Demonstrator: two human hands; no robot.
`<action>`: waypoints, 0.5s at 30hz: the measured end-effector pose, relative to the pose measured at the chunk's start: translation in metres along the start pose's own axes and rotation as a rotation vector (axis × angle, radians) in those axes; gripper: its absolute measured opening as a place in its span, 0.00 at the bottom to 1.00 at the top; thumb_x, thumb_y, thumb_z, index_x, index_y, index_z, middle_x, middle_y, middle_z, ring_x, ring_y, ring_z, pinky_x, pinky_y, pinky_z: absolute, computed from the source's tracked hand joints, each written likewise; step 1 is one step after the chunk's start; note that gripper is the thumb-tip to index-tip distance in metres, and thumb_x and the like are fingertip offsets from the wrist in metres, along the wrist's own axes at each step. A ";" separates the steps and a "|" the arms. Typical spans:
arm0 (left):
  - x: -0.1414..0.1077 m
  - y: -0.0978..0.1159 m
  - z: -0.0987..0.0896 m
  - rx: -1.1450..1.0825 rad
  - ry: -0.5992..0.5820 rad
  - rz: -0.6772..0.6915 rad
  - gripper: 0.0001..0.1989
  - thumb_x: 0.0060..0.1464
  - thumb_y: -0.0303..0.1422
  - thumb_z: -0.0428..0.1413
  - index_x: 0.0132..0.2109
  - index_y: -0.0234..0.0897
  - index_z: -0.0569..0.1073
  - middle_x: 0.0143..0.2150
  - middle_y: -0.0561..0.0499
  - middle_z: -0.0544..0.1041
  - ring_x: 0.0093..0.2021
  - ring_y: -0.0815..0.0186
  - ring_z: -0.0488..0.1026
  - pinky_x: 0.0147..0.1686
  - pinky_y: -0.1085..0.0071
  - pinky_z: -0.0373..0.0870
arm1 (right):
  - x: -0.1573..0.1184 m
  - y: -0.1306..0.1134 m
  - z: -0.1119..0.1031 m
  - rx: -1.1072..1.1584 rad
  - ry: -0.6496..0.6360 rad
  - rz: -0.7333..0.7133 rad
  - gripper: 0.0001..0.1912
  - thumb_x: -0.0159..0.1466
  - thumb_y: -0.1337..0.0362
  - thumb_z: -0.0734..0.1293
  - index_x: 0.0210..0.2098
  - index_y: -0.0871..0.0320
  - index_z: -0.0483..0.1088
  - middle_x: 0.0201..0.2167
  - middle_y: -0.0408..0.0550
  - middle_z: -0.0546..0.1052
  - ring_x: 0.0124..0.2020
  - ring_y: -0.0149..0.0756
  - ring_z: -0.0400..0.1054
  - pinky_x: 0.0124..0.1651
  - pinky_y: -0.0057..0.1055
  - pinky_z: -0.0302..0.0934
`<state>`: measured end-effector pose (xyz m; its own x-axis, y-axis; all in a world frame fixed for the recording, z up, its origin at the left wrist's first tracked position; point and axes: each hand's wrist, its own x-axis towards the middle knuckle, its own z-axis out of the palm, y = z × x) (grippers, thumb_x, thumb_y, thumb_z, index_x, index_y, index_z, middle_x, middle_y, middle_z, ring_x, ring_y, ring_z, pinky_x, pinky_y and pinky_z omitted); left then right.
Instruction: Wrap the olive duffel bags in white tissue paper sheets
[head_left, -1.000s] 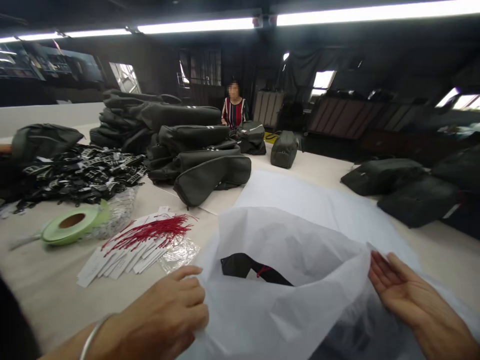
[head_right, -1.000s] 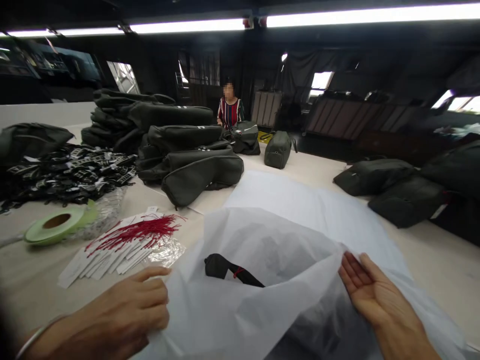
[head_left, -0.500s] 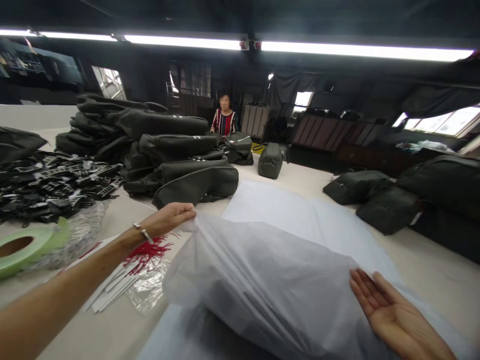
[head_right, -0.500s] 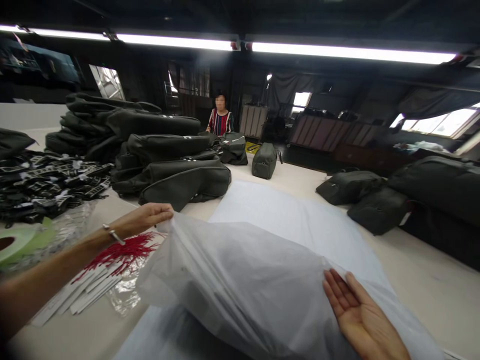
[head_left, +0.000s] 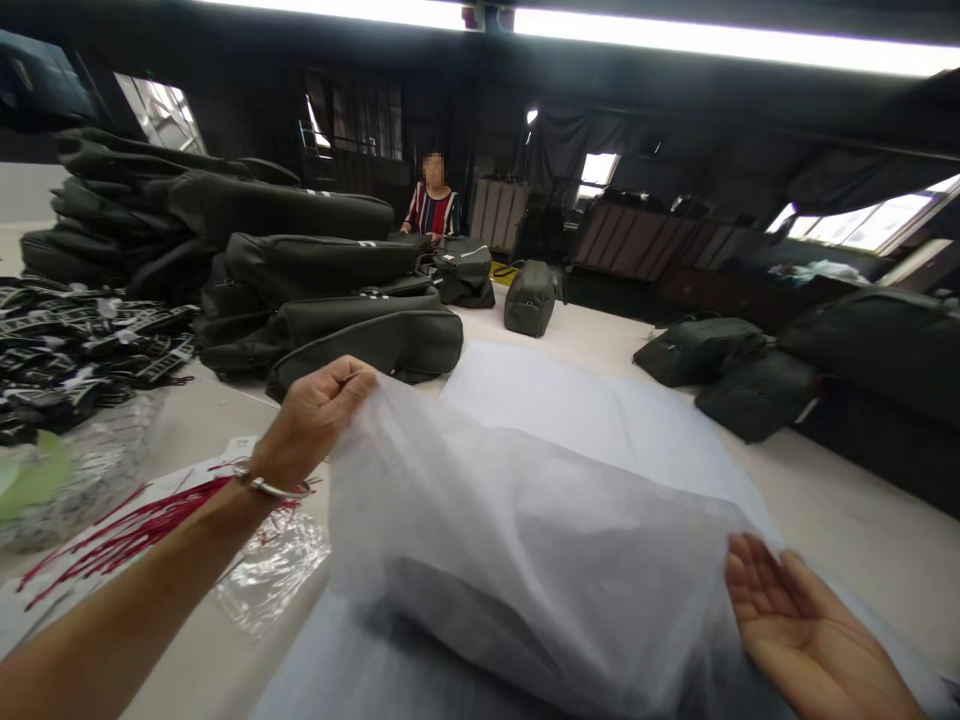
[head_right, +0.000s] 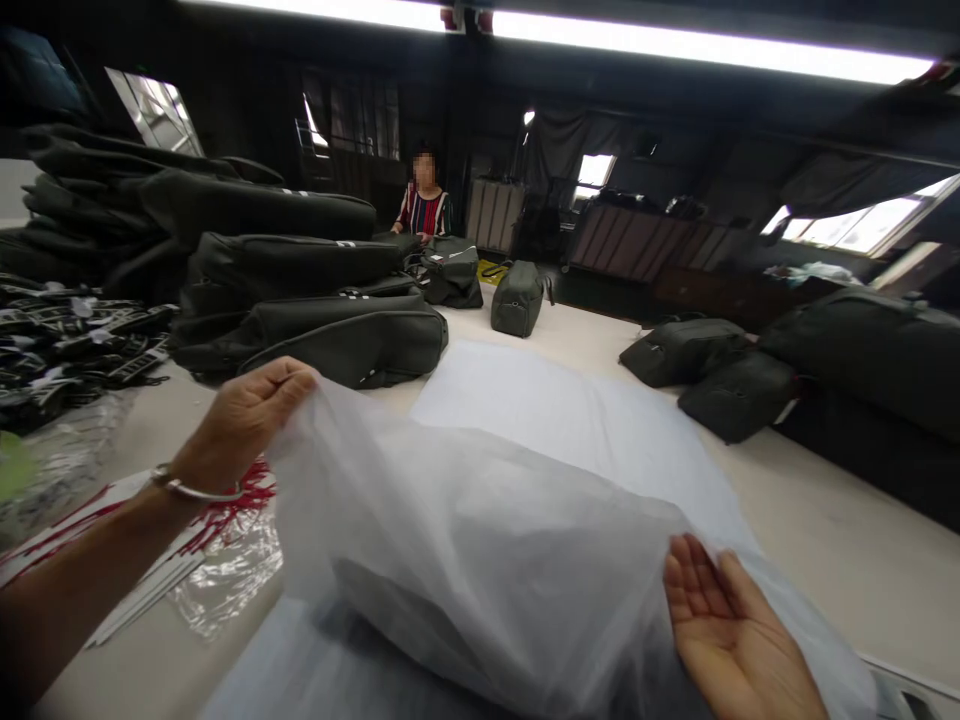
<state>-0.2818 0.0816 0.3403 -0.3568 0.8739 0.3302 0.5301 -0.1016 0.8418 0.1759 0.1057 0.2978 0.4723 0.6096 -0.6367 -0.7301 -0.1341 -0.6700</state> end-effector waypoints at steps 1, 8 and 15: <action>0.003 0.005 -0.001 0.074 0.021 0.050 0.18 0.58 0.49 0.52 0.36 0.39 0.72 0.26 0.57 0.68 0.26 0.70 0.62 0.25 0.76 0.58 | 0.003 0.001 -0.001 0.004 -0.014 -0.015 0.12 0.67 0.74 0.59 0.36 0.56 0.72 0.31 0.42 0.78 0.29 0.28 0.76 0.29 0.23 0.74; 0.041 -0.041 0.038 0.853 -0.279 0.051 0.12 0.57 0.37 0.51 0.42 0.40 0.76 0.38 0.46 0.79 0.36 0.55 0.76 0.38 0.63 0.69 | 0.002 0.008 0.004 -0.031 -0.064 -0.085 0.09 0.66 0.74 0.60 0.34 0.59 0.70 0.32 0.45 0.78 0.31 0.30 0.76 0.31 0.27 0.75; -0.044 0.070 0.069 0.494 -0.244 0.762 0.25 0.67 0.46 0.42 0.66 0.45 0.58 0.66 0.49 0.64 0.67 0.54 0.57 0.65 0.54 0.53 | -0.006 0.006 0.005 -0.059 -0.117 -0.068 0.06 0.66 0.72 0.62 0.35 0.58 0.69 0.32 0.44 0.78 0.35 0.29 0.76 0.42 0.28 0.74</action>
<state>-0.1762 0.0690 0.3558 0.3627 0.7360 0.5717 0.8406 -0.5232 0.1401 0.1662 0.1053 0.2988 0.4569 0.7051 -0.5423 -0.6663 -0.1326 -0.7338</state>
